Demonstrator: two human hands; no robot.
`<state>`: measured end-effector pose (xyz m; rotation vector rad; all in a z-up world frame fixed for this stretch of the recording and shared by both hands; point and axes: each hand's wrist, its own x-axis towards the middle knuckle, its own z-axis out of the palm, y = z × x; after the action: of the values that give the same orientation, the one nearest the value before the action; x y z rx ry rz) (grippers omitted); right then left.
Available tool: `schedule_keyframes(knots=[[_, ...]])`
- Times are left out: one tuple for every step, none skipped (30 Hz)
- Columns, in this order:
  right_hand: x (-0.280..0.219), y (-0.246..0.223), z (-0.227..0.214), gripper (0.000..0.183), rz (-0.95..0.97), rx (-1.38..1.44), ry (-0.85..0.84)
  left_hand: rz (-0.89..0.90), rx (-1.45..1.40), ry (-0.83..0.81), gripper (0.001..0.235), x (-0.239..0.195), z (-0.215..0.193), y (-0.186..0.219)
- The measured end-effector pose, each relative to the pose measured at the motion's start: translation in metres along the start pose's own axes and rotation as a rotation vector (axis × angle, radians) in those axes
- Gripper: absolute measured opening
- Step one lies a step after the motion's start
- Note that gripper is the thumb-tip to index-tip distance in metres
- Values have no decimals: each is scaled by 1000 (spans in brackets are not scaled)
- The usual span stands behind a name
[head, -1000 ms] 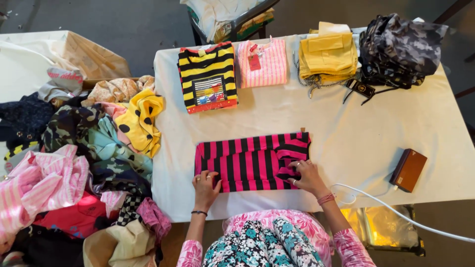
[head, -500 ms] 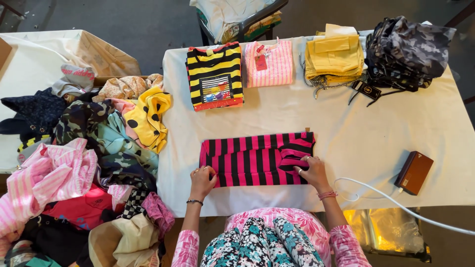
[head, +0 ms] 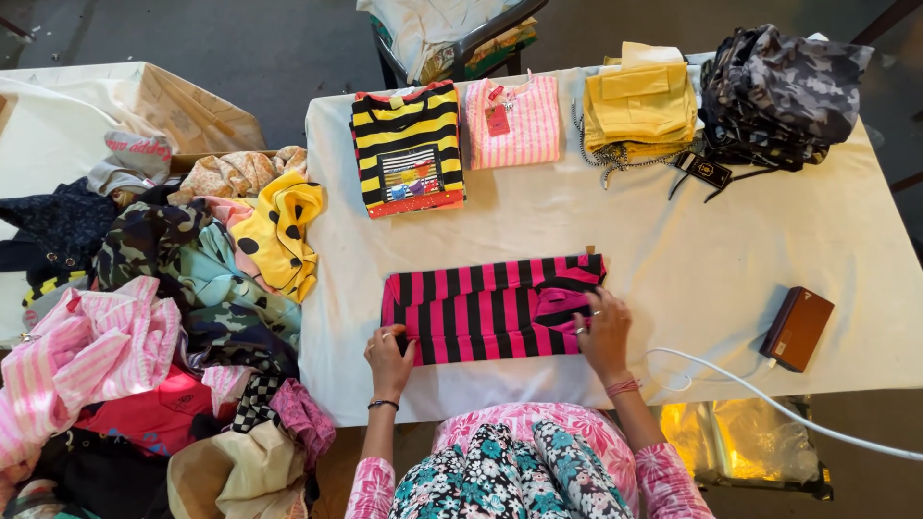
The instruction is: The person folds several shirts by hand on a white tablecloth. They fold a yellow and black striped shirt, a pink and black striped shirt, a pink and white striped shirt, and a red shirt, stacking each neatly on the table.
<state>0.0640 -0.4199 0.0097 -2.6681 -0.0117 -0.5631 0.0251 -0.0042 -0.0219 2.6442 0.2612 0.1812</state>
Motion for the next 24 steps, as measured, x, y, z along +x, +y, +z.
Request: schedule_keyframes(knots=[[-2,-5,1,50,1,-1,0,1,0,-1,24,-2,-1,6],[-4,-9,1,59,-128,36,-20,-7,-25,122,42,-5,-3,12],[-5,-15,3,68,-258,76,-40,-17,-48,246,59,-7,-5,17],[-7,-16,4,68,-257,77,-39,-16,-46,247,59,-7,-2,16],[-8,-18,7,72,-301,72,-123,-114,-44,283,70,-8,0,16],[-10,-20,10,75,-345,66,-206,-212,-42,320,80,-8,2,14],[-13,-17,13,75,-348,68,-210,-217,-40,321,80,-8,4,13],[-17,-14,16,75,-348,15,-273,-289,-97,312,79,-8,6,11],[-17,-11,20,75,-350,-40,-333,-360,-157,305,79,-6,9,10],[-19,-10,22,75,-355,-40,-333,-364,-158,309,79,-2,10,6],[-20,-8,24,73,-334,-19,-318,-390,-160,257,71,2,12,2],[-21,-7,26,70,-313,1,-302,-417,-163,206,65,6,14,-1],[-20,-6,27,70,-319,1,-302,-420,-164,209,65,13,17,-7],[-20,-6,27,69,-313,7,-291,-481,-141,147,64,20,21,-12],[-21,-5,28,67,-305,15,-281,-541,-116,82,64,27,24,-17],[-20,-6,26,67,-307,15,-282,-543,-116,83,64,32,24,-16],[-20,-6,26,66,-309,24,-270,-536,-140,140,64,40,24,-14],[-19,-6,25,66,-311,34,-258,-529,-164,197,64,47,25,-12],[-20,-7,24,66,-312,35,-259,-531,-163,197,64,51,25,-9],[-20,-7,23,66,-313,43,-258,-531,-163,222,65,54,25,-6],[-19,-7,23,65,-313,51,-253,-528,-163,247,67,61,25,-3],[-19,-7,24,65,-313,51,-250,-526,-164,250,67,64,23,2],[-20,-6,24,65,-307,56,-249,-578,-129,159,70,67,21,7],[-20,-6,24,65,-301,60,-249,-629,-94,68,73,70,20,13]])
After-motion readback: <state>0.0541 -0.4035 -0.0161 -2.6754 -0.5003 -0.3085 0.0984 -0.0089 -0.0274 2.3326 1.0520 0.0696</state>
